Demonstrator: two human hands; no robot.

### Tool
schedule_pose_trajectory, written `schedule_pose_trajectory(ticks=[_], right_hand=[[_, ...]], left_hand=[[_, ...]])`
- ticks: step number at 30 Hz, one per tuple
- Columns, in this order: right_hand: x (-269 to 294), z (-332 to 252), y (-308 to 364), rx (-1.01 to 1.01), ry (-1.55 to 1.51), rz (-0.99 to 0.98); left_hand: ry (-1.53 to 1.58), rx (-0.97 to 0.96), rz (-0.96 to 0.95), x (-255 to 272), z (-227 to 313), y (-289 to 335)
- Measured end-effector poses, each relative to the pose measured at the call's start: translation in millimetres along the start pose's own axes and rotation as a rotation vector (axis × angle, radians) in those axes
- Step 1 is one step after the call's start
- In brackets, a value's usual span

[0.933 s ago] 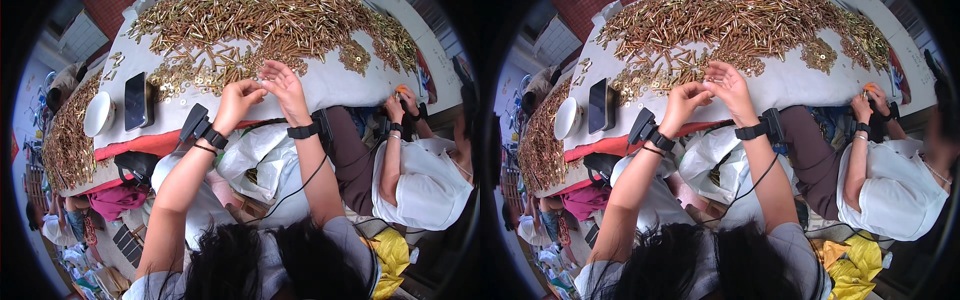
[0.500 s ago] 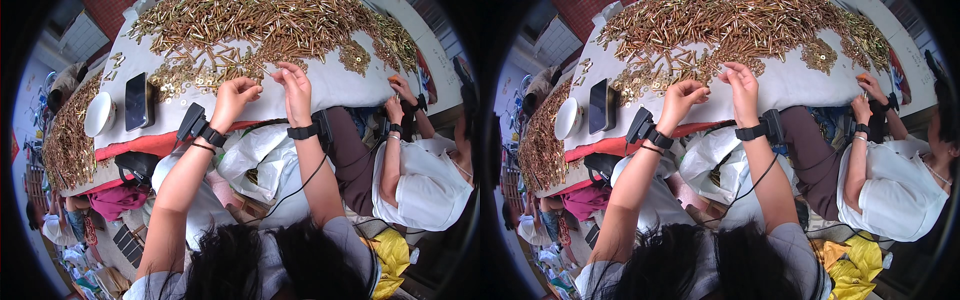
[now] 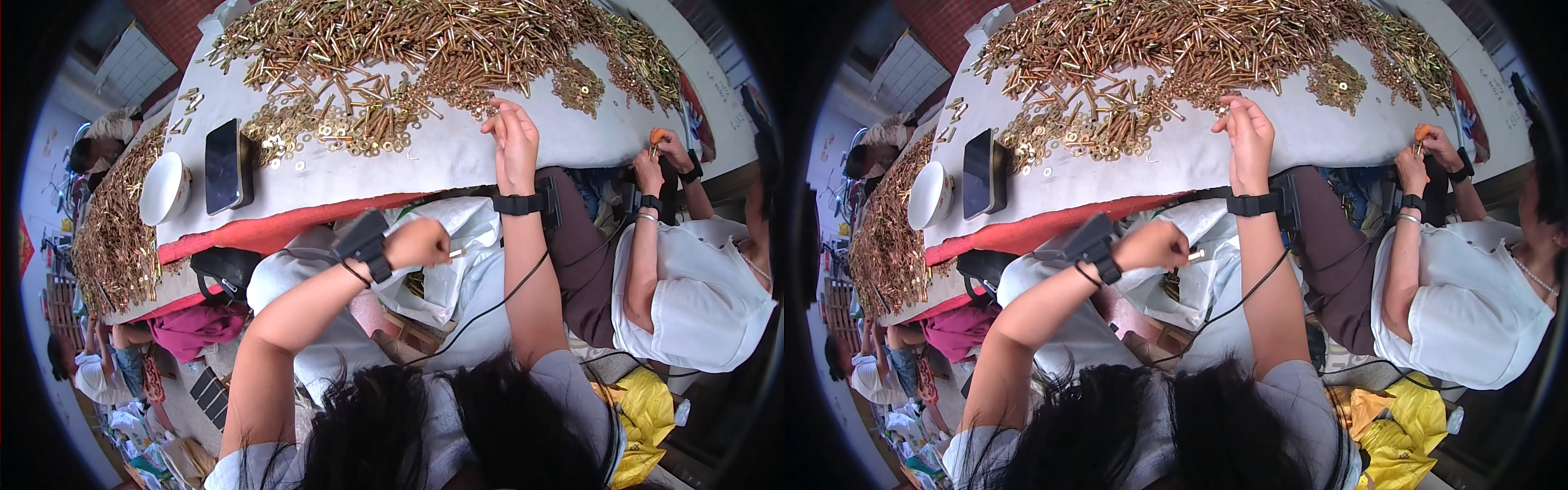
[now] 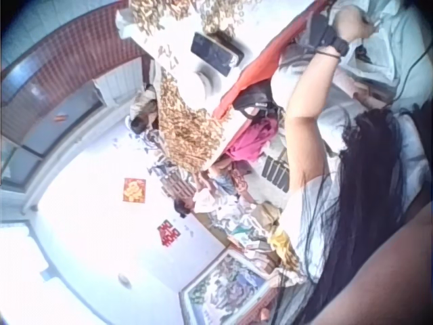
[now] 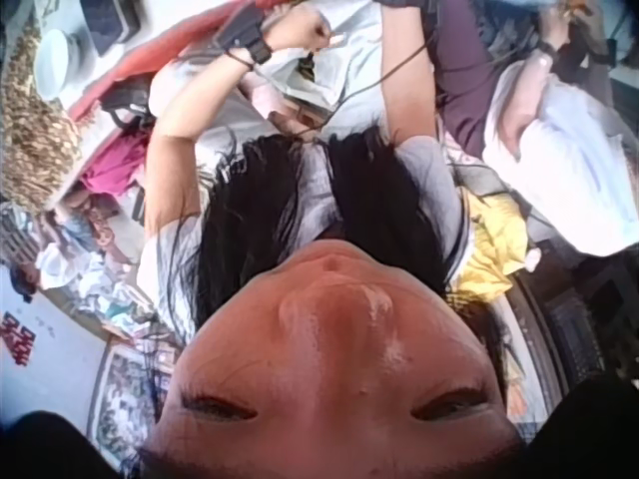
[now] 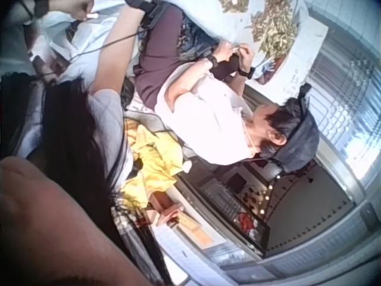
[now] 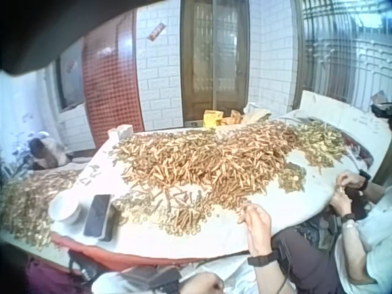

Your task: Sorting small metal components including washers and pins into separate piles and containers.

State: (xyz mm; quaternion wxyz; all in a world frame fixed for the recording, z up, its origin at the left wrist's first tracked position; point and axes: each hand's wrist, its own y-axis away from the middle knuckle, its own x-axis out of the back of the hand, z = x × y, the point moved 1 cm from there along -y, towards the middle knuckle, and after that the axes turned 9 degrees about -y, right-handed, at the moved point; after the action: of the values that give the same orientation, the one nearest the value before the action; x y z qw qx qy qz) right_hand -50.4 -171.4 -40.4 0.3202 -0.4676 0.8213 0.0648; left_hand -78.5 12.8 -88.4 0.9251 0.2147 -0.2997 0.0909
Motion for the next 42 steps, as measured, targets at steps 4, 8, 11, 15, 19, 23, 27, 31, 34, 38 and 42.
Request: schedule_pose_trajectory(ticks=[4,8,11,15,19,23,27,31,34,38,42], right_hand=[[5,3,0,-0.052,0.015,-0.064],[5,4,-1,-0.06,0.013,-0.056],[12,3,-4,-0.069,0.025,-0.052],[12,9,-7,-0.127,0.117,-0.11],[14,23,-10,-0.077,0.221,-0.2],[1,34,-7,-0.073,0.334,-0.248],[-8,51,-9,0.321,1.017,-0.255],[-16,62,-17,0.504,1.345,-0.188],[-10,73,-27,0.483,1.399,-0.252],[-11,66,-24,0.368,1.142,-0.205],[-46,49,12,0.071,0.568,-0.367]], left_hand=[[-0.271,0.028,-0.022,-18,-13,0],[-0.139,0.187,0.01,17,-7,-2],[0.028,0.235,0.25,75,0,3],[-0.382,0.352,0.896,150,-46,11],[-0.499,0.385,0.966,183,-89,-4],[-0.491,0.43,0.861,186,-124,-17],[-0.447,0.385,0.945,184,-131,-23],[-0.333,0.506,0.911,186,-111,-11],[0.523,0.252,0.92,181,-101,0],[1.052,-0.074,0.814,170,-69,15],[1.178,-0.118,0.868,154,-43,29]])
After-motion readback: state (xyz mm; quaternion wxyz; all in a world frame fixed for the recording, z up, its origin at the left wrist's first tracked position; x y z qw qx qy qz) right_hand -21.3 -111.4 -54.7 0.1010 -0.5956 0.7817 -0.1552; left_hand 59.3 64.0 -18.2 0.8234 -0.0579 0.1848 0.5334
